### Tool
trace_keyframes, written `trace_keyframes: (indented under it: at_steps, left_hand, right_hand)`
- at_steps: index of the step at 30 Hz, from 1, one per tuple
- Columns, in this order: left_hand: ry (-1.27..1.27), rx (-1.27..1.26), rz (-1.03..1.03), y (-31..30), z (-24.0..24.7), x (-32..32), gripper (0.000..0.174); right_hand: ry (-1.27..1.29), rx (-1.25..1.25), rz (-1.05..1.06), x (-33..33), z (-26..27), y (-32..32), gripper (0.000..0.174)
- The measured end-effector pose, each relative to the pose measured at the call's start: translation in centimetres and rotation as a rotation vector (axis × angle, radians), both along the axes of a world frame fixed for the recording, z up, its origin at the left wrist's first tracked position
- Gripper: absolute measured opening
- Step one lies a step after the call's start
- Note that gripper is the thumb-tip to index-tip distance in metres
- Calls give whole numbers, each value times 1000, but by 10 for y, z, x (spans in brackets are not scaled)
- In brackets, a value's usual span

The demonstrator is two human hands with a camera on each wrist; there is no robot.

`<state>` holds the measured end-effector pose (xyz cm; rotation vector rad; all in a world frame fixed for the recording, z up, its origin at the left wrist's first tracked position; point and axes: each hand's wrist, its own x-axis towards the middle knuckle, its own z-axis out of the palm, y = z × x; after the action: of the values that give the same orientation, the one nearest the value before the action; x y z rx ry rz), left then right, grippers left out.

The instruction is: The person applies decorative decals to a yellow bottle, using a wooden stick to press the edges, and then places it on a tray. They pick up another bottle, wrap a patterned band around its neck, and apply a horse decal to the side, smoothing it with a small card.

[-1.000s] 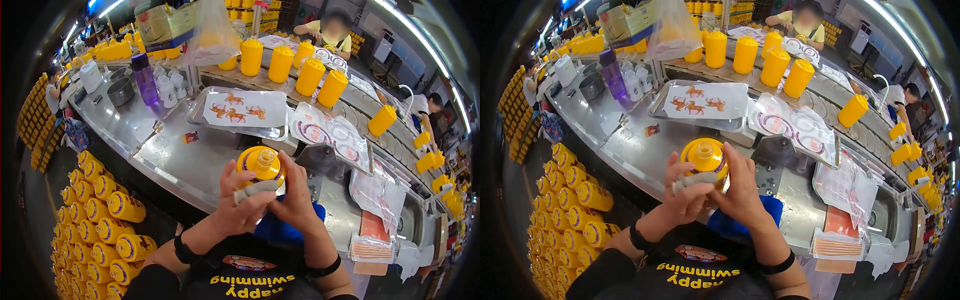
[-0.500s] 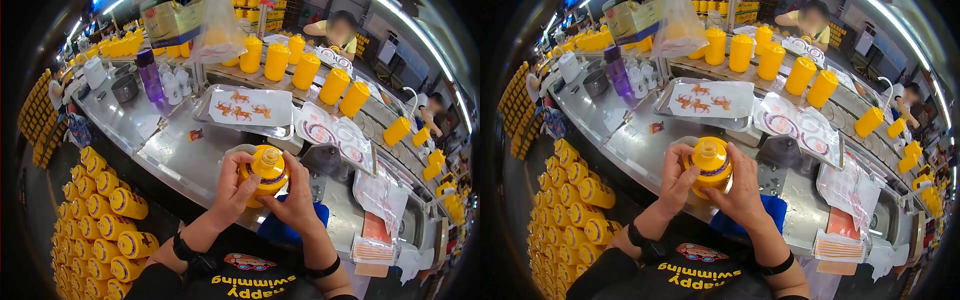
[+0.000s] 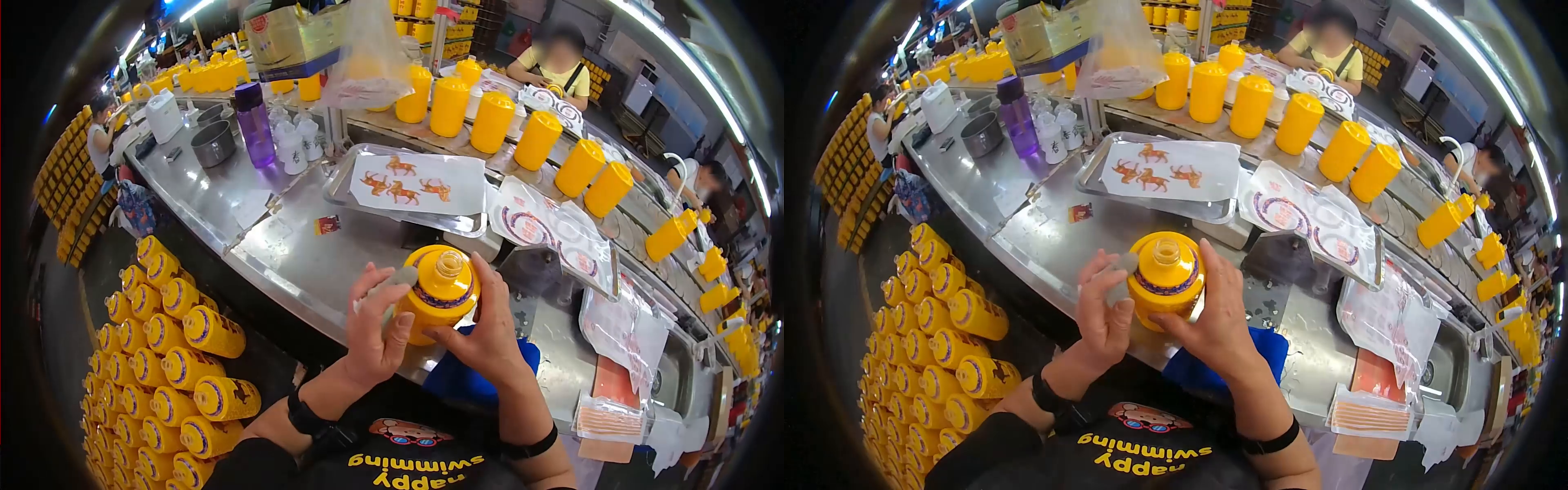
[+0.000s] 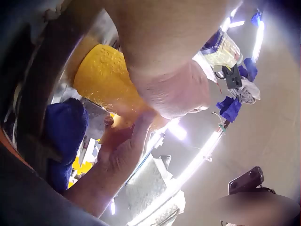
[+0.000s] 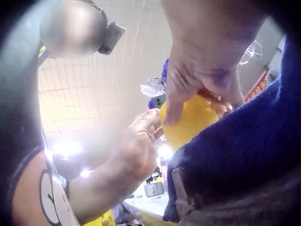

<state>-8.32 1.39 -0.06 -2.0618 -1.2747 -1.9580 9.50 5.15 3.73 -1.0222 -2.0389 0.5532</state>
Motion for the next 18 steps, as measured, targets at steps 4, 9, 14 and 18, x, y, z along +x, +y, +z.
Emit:
trace_keyframes:
  at_steps: [4,9,14,18]
  left_hand:
    - [-89,-42,-24,1,4,-1,26]
    - [-2,5,6,3,7,-5,25]
    - [196,114,57,-8,-3,-1,25]
    - [519,179,49,-3,18,2,26]
  right_hand:
    - [3,18,18,1,-2,2,100]
    - [14,-6,11,2,-6,2,101]
    - [108,-87,17,1,-9,1,98]
    - [146,-28,17,0,-19,4,96]
